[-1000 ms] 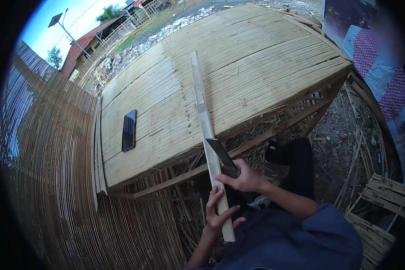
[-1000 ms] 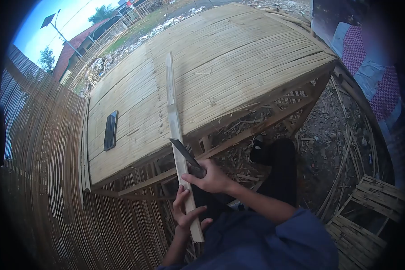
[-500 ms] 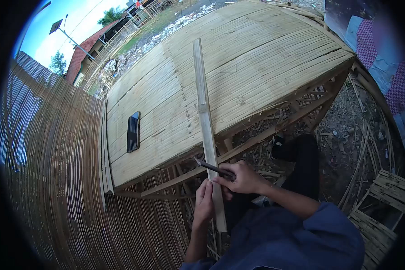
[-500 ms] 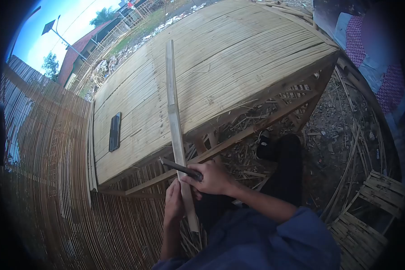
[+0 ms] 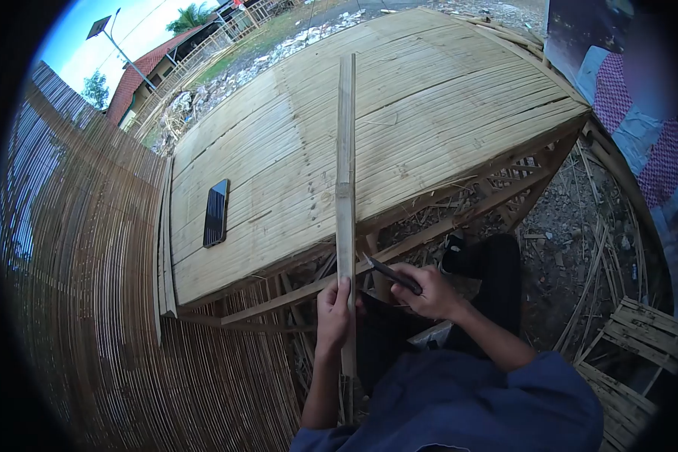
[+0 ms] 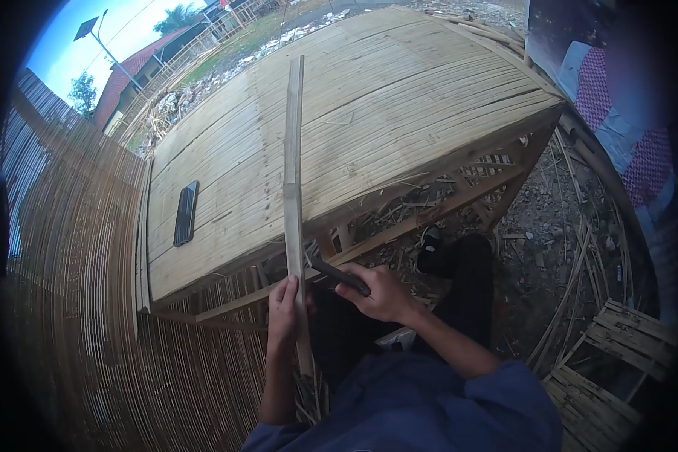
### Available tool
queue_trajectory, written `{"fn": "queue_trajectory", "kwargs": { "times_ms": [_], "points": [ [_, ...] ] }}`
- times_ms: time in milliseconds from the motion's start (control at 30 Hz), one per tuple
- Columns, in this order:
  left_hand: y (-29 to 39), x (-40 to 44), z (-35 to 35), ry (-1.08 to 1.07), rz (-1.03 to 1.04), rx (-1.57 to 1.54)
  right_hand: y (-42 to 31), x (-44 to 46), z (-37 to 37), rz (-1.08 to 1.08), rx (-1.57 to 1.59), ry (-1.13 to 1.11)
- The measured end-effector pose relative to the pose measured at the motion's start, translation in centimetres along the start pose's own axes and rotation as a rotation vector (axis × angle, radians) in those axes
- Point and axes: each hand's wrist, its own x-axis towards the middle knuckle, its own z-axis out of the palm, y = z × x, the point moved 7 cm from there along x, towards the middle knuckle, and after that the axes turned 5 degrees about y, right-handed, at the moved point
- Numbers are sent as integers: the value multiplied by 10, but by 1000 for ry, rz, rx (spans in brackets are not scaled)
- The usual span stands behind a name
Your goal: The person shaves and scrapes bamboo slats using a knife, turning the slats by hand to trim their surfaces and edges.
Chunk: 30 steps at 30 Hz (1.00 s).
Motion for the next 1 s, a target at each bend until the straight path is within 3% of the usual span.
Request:
{"fn": "queue_trajectory", "kwargs": {
  "times_ms": [200,233,333,467,633,833,933,1000],
  "points": [
    [-3,-6,3,21,-91,12,-13,9,-10,-106,-277,-14],
    [-8,-5,5,18,-9,-11,-15,11,-9,-165,-311,5],
    [-18,-16,11,-30,-54,39,-25,14,-3,-270,-403,2],
    [-24,-22,21,-16,48,35,-36,16,-2,-340,-506,-33],
    [-28,-18,23,-66,100,133,-42,25,-10,-343,-609,50],
    [-20,-19,27,-152,-84,-113,-46,25,0,-289,-549,68],
    [-17,-21,26,93,126,-138,-59,10,17,-359,-605,-62],
    [-17,-24,20,-59,93,34,-64,20,7,-340,-687,-69]
  ]
}}
